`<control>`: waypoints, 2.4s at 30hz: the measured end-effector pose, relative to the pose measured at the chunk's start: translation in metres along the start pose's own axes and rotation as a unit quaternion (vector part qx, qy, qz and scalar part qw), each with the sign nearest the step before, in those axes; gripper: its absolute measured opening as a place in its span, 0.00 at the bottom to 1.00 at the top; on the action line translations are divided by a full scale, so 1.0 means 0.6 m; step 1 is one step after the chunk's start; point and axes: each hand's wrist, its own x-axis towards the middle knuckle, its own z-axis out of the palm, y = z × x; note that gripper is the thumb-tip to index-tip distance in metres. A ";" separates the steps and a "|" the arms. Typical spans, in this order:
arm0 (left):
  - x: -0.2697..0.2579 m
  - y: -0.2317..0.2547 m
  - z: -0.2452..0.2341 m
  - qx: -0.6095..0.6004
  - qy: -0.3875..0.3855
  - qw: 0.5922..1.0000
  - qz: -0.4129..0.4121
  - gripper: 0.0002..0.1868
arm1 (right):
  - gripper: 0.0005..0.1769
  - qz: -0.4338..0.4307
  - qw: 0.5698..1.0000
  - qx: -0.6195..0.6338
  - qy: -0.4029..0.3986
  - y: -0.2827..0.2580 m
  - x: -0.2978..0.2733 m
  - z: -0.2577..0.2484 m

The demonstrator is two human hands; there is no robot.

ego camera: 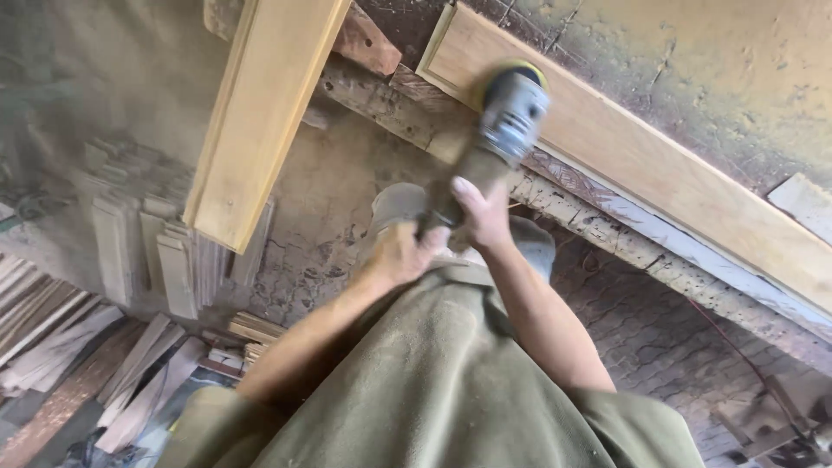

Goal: Sanding wood planks using a power sander and applying glue to joins in a workshop.

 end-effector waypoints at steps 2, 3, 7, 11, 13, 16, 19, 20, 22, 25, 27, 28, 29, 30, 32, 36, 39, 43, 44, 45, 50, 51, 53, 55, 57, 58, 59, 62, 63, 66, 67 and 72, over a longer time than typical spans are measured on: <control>0.006 -0.006 -0.042 -0.053 0.071 0.996 0.024 0.40 | 0.26 -0.039 0.998 0.004 -0.042 -0.024 0.042 0.058; 0.006 -0.011 -0.060 -0.093 0.135 0.985 0.050 0.38 | 0.24 -0.078 0.994 0.017 -0.075 -0.032 0.057 0.086; 0.001 -0.004 -0.078 -0.056 0.132 0.989 -0.020 0.31 | 0.27 -0.044 0.998 0.011 -0.038 -0.070 0.081 0.133; -0.019 0.036 -0.021 -0.036 0.114 0.993 -0.017 0.32 | 0.33 0.026 0.999 0.001 -0.024 -0.070 0.045 0.061; -0.027 0.067 0.029 -0.022 0.090 0.995 -0.026 0.32 | 0.32 0.015 1.000 0.020 -0.013 -0.063 0.018 -0.005; -0.029 0.129 0.121 -0.008 0.058 0.998 -0.004 0.30 | 0.29 -0.030 0.998 0.058 0.017 -0.055 -0.028 -0.127; -0.033 0.164 0.237 0.051 0.004 0.999 0.011 0.33 | 0.24 -0.051 0.992 0.106 0.044 -0.043 -0.089 -0.255; -0.038 0.175 0.278 0.068 -0.010 0.998 0.016 0.33 | 0.24 -0.059 0.989 0.125 0.058 -0.044 -0.110 -0.299; -0.044 0.195 0.353 0.089 -0.020 0.995 0.026 0.34 | 0.24 -0.073 0.984 0.148 0.071 -0.043 -0.148 -0.379; -0.029 0.255 0.477 0.163 -0.065 0.980 0.094 0.39 | 0.21 -0.085 0.975 0.157 0.134 -0.032 -0.203 -0.525; -0.037 0.311 0.547 0.184 -0.099 0.972 0.107 0.44 | 0.20 -0.090 0.970 0.165 0.155 -0.027 -0.237 -0.604; -0.040 0.350 0.591 0.188 -0.104 0.970 0.114 0.44 | 0.20 -0.095 0.968 0.165 0.163 -0.022 -0.255 -0.660; -0.045 0.387 0.627 0.226 -0.134 0.956 0.131 0.42 | 0.18 -0.100 0.962 0.124 0.223 -0.017 -0.269 -0.709; -0.048 0.422 0.659 0.264 -0.163 0.939 0.147 0.39 | 0.18 -0.104 0.950 0.083 0.283 -0.013 -0.281 -0.752; -0.077 0.506 0.721 0.277 -0.218 0.926 0.135 0.39 | 0.18 -0.103 0.928 0.132 0.332 0.057 -0.300 -0.891; -0.079 0.580 0.819 0.260 -0.311 0.904 0.133 0.44 | 0.23 -0.124 0.879 0.243 0.392 0.151 -0.332 -1.111; -0.068 0.573 0.831 0.270 -0.334 0.894 0.132 0.49 | 0.30 -0.126 0.878 0.294 0.357 0.077 -0.360 -1.090; -0.028 0.487 0.747 0.265 -0.269 0.916 0.134 0.51 | 0.37 -0.137 0.922 0.265 0.248 0.055 -0.304 -0.944; -0.027 0.468 0.705 0.257 -0.258 0.922 0.133 0.51 | 0.34 -0.123 0.919 0.265 0.264 0.046 -0.288 -0.893; -0.030 0.443 0.660 0.247 -0.247 0.928 0.129 0.51 | 0.31 -0.106 0.917 0.264 0.278 0.040 -0.276 -0.837; -0.010 0.308 0.451 0.219 -0.176 0.955 0.099 0.51 | 0.20 -0.093 0.945 0.211 0.230 -0.016 -0.190 -0.550; -0.007 0.283 0.413 0.205 -0.165 0.961 0.088 0.51 | 0.18 -0.078 0.951 0.201 0.222 -0.031 -0.179 -0.494; -0.009 0.228 0.341 0.171 -0.112 0.975 0.086 0.47 | 0.19 -0.066 0.963 0.177 0.195 0.012 -0.136 -0.421; -0.005 0.169 0.280 0.141 -0.068 0.984 0.087 0.45 | 0.20 -0.055 0.971 0.152 0.178 0.028 -0.100 -0.341; 0.005 0.106 0.227 0.074 0.032 0.994 0.077 0.43 | 0.23 -0.064 0.989 0.014 0.130 0.017 -0.067 -0.251; 0.002 0.088 0.193 0.068 0.030 0.994 0.075 0.43 | 0.23 -0.061 0.990 0.009 0.129 0.003 -0.055 -0.203; 0.001 0.071 0.160 0.038 0.055 0.995 0.078 0.40 | 0.22 -0.061 0.994 0.036 0.085 -0.012 -0.041 -0.157; 0.023 0.010 0.090 -0.016 0.129 0.989 0.074 0.35 | 0.22 -0.081 0.994 0.075 0.004 -0.023 0.020 -0.043; 0.031 -0.013 0.080 -0.033 0.169 0.982 0.072 0.34 | 0.23 -0.104 0.990 0.092 -0.023 -0.017 0.034 -0.020; 0.019 -0.037 0.027 -0.081 0.208 0.974 0.023 0.32 | 0.26 -0.081 0.994 0.042 -0.060 -0.006 0.073 0.053; 0.013 -0.042 0.019 -0.084 0.202 0.975 0.029 0.32 | 0.26 -0.084 0.994 0.037 -0.053 -0.038 0.071 0.064; -0.013 0.023 0.044 -0.047 0.253 0.966 -0.024 0.33 | 0.32 0.067 0.987 -0.095 -0.110 -0.115 0.073 0.056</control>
